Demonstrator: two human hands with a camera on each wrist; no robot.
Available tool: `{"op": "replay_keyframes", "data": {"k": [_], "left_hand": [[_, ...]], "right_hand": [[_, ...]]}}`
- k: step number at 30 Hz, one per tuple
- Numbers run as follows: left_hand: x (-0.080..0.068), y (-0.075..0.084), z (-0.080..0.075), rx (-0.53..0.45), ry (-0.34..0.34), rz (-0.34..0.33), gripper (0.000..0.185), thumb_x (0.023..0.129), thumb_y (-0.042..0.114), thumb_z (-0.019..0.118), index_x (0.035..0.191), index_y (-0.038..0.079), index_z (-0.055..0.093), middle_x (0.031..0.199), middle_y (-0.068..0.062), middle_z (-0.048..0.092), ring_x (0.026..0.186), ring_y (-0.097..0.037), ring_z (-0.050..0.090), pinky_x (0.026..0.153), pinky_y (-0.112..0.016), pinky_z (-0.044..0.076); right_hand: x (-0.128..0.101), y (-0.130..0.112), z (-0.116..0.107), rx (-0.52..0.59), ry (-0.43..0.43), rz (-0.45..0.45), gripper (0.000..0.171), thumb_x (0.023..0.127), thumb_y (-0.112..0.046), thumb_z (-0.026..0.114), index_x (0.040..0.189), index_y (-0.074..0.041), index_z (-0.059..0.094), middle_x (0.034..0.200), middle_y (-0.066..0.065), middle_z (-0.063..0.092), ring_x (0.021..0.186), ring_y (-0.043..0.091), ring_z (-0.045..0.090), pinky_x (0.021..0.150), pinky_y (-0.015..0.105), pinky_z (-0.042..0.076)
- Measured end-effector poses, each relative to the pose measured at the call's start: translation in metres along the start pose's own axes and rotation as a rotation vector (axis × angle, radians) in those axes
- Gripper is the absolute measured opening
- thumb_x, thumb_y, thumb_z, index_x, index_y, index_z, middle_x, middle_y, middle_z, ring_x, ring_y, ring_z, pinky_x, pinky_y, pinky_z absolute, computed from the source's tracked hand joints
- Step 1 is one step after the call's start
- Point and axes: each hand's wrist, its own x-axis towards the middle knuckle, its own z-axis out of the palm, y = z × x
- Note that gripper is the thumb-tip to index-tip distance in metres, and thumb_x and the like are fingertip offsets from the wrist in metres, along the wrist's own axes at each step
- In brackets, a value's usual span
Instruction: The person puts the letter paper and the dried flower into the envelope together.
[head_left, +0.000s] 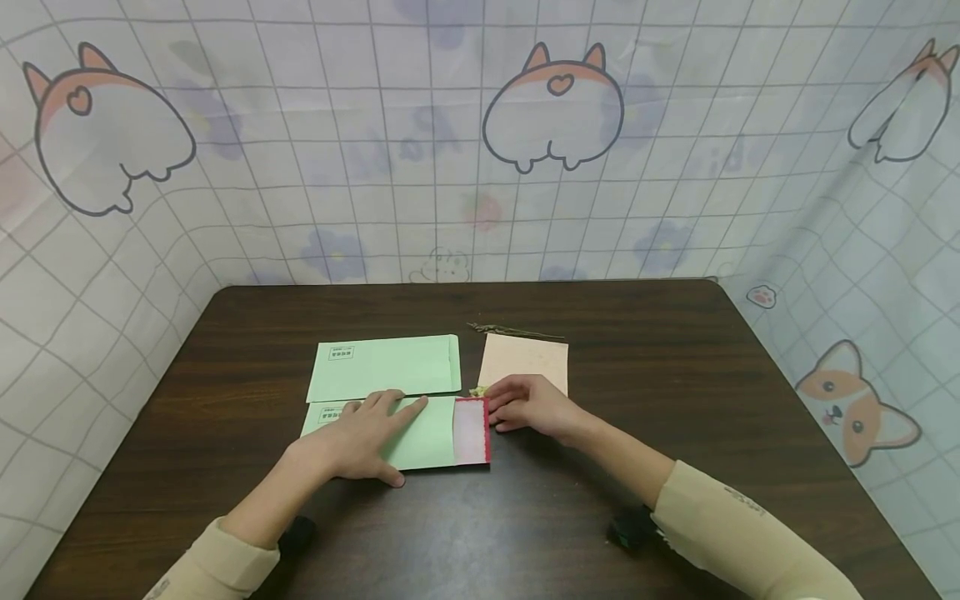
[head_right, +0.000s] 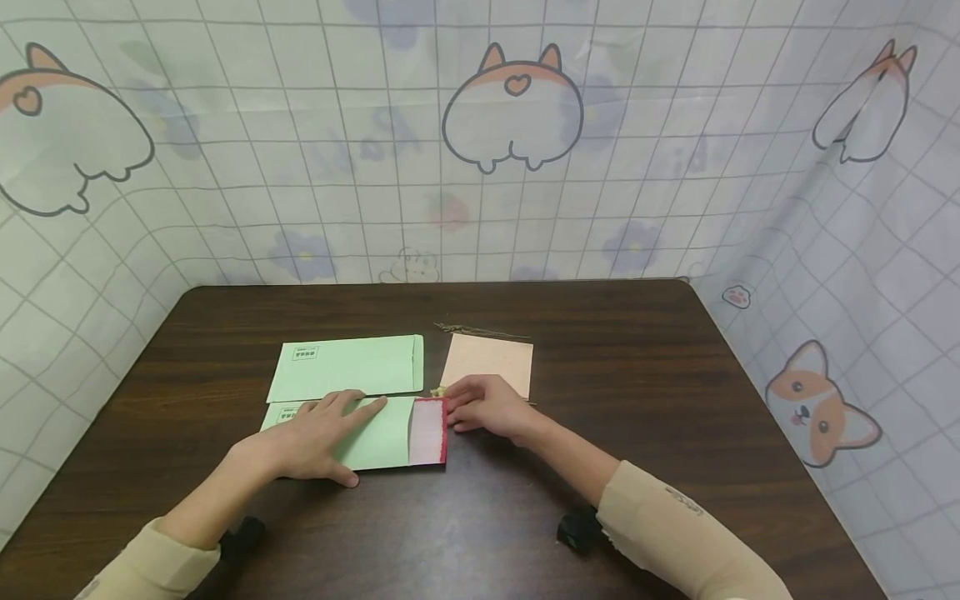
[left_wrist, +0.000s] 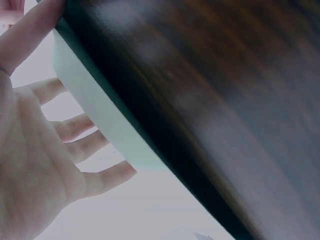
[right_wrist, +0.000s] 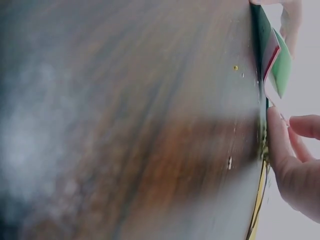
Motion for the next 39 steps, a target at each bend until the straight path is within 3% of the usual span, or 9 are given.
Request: {"op": "replay_keyframes", "data": {"k": [18, 39], "left_hand": [[0.001, 0.002, 0.0, 0.004, -0.001, -0.006, 0.108, 0.076, 0.044, 0.091, 0.162, 0.014, 0.033, 0.153, -0.02, 0.036, 0.14, -0.042, 0.035, 0.104, -0.067, 0.035], [0.002, 0.002, -0.001, 0.004, -0.019, -0.016, 0.108, 0.076, 0.046, 0.09, 0.162, 0.014, 0.032, 0.153, -0.021, 0.035, 0.14, -0.041, 0.036, 0.103, -0.068, 0.034]], "right_hand": [[0.006, -0.005, 0.01, 0.061, -0.058, 0.007, 0.041, 0.099, 0.005, 0.062, 0.138, 0.012, 0.049, 0.126, 0.028, 0.066, 0.114, 0.042, 0.066, 0.092, 0.046, 0.056], [0.013, -0.008, 0.015, 0.082, -0.19, 0.005, 0.055, 0.098, 0.005, 0.06, 0.149, 0.008, 0.038, 0.136, 0.027, 0.06, 0.122, 0.038, 0.063, 0.094, 0.044, 0.056]]}}
